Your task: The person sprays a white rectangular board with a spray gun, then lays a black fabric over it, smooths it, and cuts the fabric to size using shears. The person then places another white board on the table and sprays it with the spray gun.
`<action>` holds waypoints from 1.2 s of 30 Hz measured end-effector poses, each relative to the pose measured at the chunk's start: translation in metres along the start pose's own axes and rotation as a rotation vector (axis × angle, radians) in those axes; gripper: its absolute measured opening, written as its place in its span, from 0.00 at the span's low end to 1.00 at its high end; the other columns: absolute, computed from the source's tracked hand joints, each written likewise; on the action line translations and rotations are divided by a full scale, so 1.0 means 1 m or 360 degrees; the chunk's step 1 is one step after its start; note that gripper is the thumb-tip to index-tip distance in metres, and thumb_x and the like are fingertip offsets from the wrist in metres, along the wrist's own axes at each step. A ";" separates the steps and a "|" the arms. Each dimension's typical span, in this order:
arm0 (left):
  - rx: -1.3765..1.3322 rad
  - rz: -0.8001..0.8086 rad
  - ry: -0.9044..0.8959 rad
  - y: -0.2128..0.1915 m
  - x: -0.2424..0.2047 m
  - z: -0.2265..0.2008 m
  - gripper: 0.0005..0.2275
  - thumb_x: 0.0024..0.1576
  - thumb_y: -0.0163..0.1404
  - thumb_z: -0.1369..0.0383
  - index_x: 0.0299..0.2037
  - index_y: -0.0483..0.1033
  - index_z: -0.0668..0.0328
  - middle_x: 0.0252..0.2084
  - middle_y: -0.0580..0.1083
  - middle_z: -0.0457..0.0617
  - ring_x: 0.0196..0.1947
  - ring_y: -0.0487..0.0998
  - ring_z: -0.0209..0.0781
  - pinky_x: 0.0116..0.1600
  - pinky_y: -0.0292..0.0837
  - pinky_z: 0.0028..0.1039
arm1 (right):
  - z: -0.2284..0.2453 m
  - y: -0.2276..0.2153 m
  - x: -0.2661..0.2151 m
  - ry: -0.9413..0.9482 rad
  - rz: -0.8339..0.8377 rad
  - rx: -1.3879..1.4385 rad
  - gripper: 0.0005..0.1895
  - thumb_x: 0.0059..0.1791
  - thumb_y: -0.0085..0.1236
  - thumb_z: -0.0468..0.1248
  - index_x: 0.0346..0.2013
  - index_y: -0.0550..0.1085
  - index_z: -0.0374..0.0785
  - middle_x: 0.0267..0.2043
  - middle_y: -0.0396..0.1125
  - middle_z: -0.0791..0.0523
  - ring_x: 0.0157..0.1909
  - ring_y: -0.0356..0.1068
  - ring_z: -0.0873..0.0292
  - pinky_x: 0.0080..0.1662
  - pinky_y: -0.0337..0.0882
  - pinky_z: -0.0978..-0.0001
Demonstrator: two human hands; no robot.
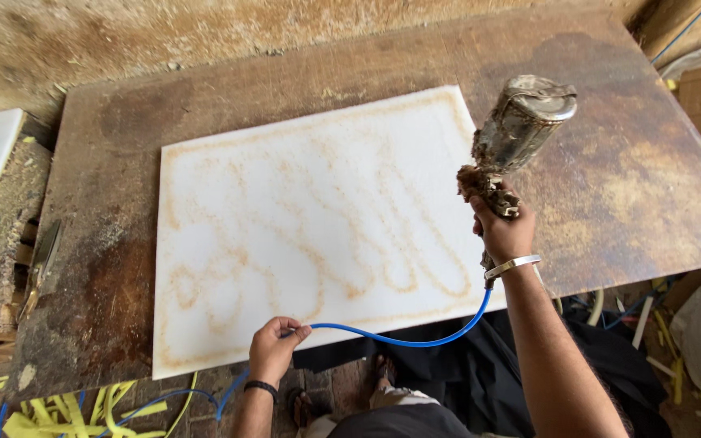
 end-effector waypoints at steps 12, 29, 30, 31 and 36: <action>0.0318 0.0205 0.0108 0.045 -0.002 -0.047 0.12 0.47 0.68 0.62 0.33 0.82 0.59 0.32 0.82 0.47 0.34 0.81 0.38 0.40 0.74 0.30 | -0.031 -0.092 -0.020 0.0183 -0.0257 -0.0298 0.15 0.53 0.64 0.36 0.47 0.76 0.24 0.27 0.71 0.57 0.24 0.68 0.65 0.29 0.69 0.71; 0.0436 0.0480 0.0142 0.072 0.001 -0.040 0.11 0.45 0.68 0.64 0.33 0.82 0.57 0.30 0.81 0.44 0.34 0.82 0.36 0.40 0.77 0.30 | -0.058 -0.100 -0.089 0.0472 -0.0135 -0.0266 0.12 0.49 0.66 0.34 0.42 0.77 0.28 0.27 0.70 0.55 0.24 0.67 0.64 0.27 0.67 0.69; 0.0413 0.0438 0.0117 0.064 0.002 -0.040 0.11 0.45 0.68 0.64 0.34 0.82 0.57 0.30 0.81 0.44 0.34 0.82 0.36 0.40 0.77 0.30 | -0.052 -0.093 -0.077 0.0434 -0.0125 -0.0276 0.11 0.49 0.65 0.34 0.44 0.77 0.31 0.27 0.70 0.56 0.23 0.67 0.64 0.26 0.67 0.69; 0.0388 0.0395 0.0094 0.056 0.004 -0.038 0.12 0.46 0.68 0.64 0.34 0.82 0.57 0.30 0.81 0.45 0.34 0.82 0.36 0.40 0.77 0.30 | -0.046 -0.085 -0.064 0.0393 -0.0115 -0.0286 0.12 0.48 0.65 0.33 0.45 0.78 0.33 0.27 0.70 0.56 0.23 0.67 0.64 0.26 0.67 0.70; 0.0259 0.0230 0.0055 0.034 -0.002 -0.028 0.11 0.47 0.67 0.62 0.34 0.82 0.57 0.29 0.82 0.45 0.32 0.80 0.35 0.38 0.73 0.28 | -0.006 -0.054 -0.013 0.0168 -0.0120 -0.0296 0.11 0.49 0.65 0.34 0.45 0.77 0.34 0.27 0.71 0.57 0.24 0.68 0.65 0.27 0.68 0.70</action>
Point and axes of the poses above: each hand's wrist, its own x-axis towards the middle knuckle, its own y-axis out of the palm, z = x × y, the point moved 8 cm from there along x, towards the middle knuckle
